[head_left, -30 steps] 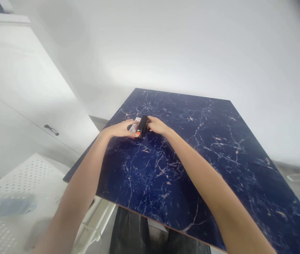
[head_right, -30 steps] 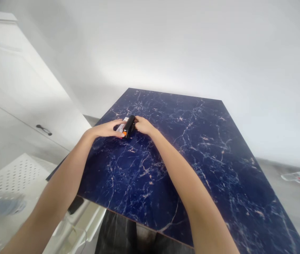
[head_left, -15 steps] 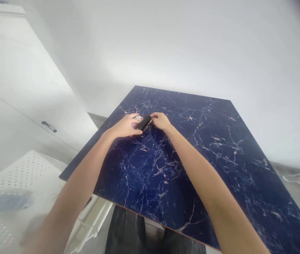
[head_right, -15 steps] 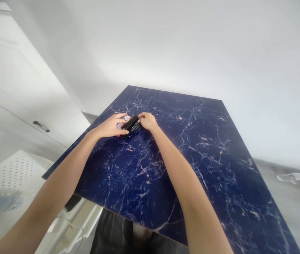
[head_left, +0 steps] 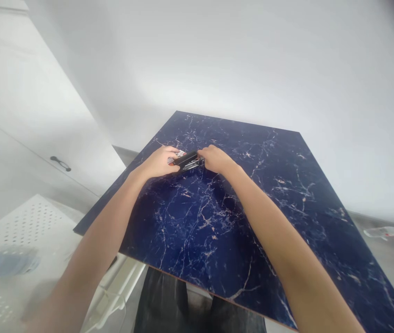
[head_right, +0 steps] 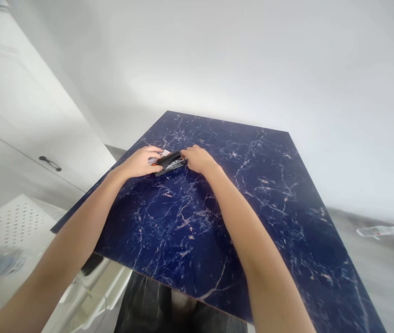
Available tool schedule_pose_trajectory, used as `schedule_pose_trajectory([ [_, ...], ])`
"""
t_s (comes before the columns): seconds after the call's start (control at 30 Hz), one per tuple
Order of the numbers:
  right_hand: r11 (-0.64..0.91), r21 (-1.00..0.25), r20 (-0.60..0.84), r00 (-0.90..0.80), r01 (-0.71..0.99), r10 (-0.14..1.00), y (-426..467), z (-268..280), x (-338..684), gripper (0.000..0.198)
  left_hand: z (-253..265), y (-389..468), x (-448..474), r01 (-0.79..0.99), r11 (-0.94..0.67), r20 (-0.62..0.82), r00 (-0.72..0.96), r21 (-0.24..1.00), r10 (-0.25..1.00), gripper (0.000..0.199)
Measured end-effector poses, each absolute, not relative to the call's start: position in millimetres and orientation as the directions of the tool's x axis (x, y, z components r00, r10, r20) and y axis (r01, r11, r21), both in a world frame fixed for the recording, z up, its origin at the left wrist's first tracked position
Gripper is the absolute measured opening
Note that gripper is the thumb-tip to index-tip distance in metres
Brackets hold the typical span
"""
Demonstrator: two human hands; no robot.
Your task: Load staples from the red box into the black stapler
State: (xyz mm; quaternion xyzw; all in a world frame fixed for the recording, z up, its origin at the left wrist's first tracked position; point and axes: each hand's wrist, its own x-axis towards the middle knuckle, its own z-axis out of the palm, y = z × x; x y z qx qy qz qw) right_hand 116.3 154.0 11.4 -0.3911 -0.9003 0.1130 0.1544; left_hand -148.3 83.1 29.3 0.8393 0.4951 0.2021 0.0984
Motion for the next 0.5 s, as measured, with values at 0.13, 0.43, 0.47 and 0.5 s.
schedule_pose_trajectory([
  [0.13, 0.638, -0.331, 0.226, -0.598, 0.695, 0.769, 160, 19, 130, 0.030, 32, 81, -147, 0.795, -0.480, 0.225, 0.424, 0.371, 0.877, 0.022],
  [0.43, 0.333, -0.561, 0.210, -0.259, 0.758, 0.943, 147, -5, 147, 0.022, 36, 81, -143, 0.791, -0.522, 0.275, 0.450, 0.318, 0.850, 0.020],
  [0.47, 0.324, -0.578, 0.187, -0.265, 0.749, 0.946, 144, -7, 144, 0.017, 36, 80, -142, 0.802, -0.515, 0.272, 0.445, 0.303, 0.853, 0.021],
  [0.5, 0.323, -0.592, 0.172, -0.275, 0.738, 0.946, 141, -8, 141, 0.012, 37, 80, -141, 0.815, -0.504, 0.265, 0.439, 0.286, 0.859, 0.022],
])
